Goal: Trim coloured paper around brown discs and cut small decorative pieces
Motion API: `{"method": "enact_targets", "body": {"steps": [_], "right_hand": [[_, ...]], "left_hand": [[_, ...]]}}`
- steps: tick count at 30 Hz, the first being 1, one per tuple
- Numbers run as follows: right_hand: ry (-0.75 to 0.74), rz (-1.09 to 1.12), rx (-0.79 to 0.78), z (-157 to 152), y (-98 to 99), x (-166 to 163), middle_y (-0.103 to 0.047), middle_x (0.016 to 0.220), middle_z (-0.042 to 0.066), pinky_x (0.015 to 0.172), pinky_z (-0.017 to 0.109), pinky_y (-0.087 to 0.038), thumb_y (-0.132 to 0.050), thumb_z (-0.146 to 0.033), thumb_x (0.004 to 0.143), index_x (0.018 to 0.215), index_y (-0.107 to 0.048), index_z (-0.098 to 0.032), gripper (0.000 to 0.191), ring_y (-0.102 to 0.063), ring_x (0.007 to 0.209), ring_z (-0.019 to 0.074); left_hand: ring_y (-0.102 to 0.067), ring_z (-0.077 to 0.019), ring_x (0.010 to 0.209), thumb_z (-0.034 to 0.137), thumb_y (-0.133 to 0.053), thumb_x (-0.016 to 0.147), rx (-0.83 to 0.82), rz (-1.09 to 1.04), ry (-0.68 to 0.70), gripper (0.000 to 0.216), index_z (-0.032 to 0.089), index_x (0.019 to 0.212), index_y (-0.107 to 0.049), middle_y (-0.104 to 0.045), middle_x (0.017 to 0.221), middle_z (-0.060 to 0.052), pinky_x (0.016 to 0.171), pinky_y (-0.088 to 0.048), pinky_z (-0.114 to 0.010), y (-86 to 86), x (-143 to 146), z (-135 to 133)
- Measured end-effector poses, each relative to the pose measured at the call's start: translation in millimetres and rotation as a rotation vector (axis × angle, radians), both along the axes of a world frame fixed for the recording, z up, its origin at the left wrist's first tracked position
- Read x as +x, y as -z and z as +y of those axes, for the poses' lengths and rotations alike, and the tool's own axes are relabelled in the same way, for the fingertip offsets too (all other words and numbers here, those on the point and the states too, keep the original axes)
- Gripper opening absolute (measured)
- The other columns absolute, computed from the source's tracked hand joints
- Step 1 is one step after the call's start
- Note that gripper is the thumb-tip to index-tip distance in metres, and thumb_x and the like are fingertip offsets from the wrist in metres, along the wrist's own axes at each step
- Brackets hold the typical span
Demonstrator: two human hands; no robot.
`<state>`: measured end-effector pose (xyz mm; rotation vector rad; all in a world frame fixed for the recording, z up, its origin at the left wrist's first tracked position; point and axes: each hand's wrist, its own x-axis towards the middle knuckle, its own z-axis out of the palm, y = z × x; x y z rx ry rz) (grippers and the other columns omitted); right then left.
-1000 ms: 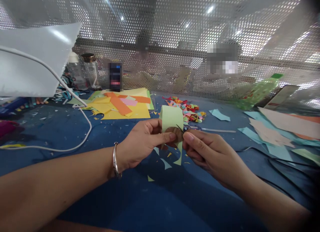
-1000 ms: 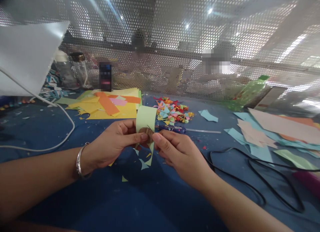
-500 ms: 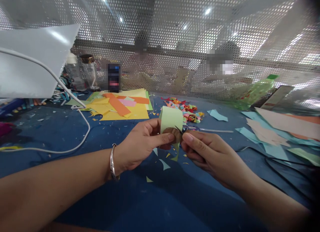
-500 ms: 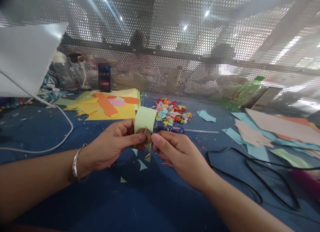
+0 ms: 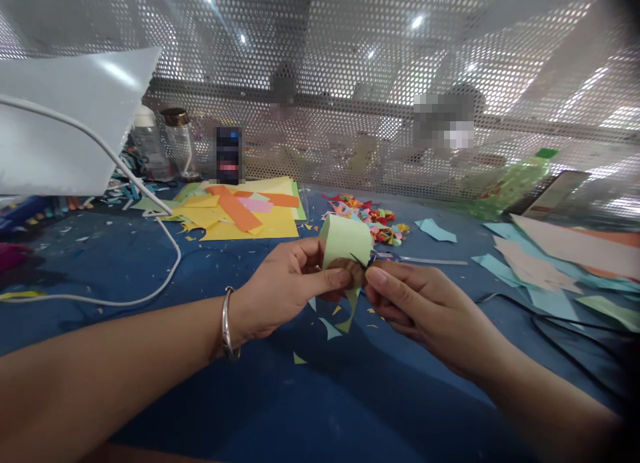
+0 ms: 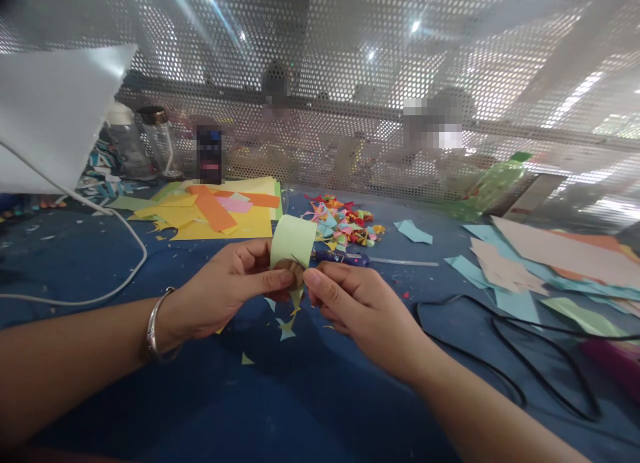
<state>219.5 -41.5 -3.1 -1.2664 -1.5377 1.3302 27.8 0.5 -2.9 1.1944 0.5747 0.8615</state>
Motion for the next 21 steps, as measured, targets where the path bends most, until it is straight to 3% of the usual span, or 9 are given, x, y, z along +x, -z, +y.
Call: {"method": "enact_targets", "body": {"steps": [5, 21], "right_hand": [[0.011, -0.031, 0.018, 0.5, -1.7, -0.9, -0.027, 0.052, -0.009, 0.037, 0.019, -0.013, -0.057, -0.065, 0.085, 0.067, -0.049, -0.019, 0.051, -0.020, 0.043, 0.0054], [0.014, -0.086, 0.021, 1.9, -3.2, 1.9, -0.026, 0.052, -0.009, 0.037, 0.020, -0.013, -0.056, -0.065, 0.086, 0.067, -0.050, -0.020, 0.050, -0.018, 0.043, 0.0058]], "left_hand": [[-0.057, -0.0097, 0.068, 0.020, -0.079, 0.072, 0.029, 0.002, -0.018, 0.015, 0.012, 0.080, -0.068, -0.065, 0.075, 0.000, 0.066, -0.045, -0.024, 0.2, -1.3, 2.0], [-0.055, -0.0087, 0.066, 0.020, -0.078, 0.071, -0.005, 0.036, -0.067, 0.016, 0.012, 0.081, -0.068, -0.065, 0.074, 0.000, 0.066, -0.042, -0.023, -0.4, -2.1, 1.7]]}}
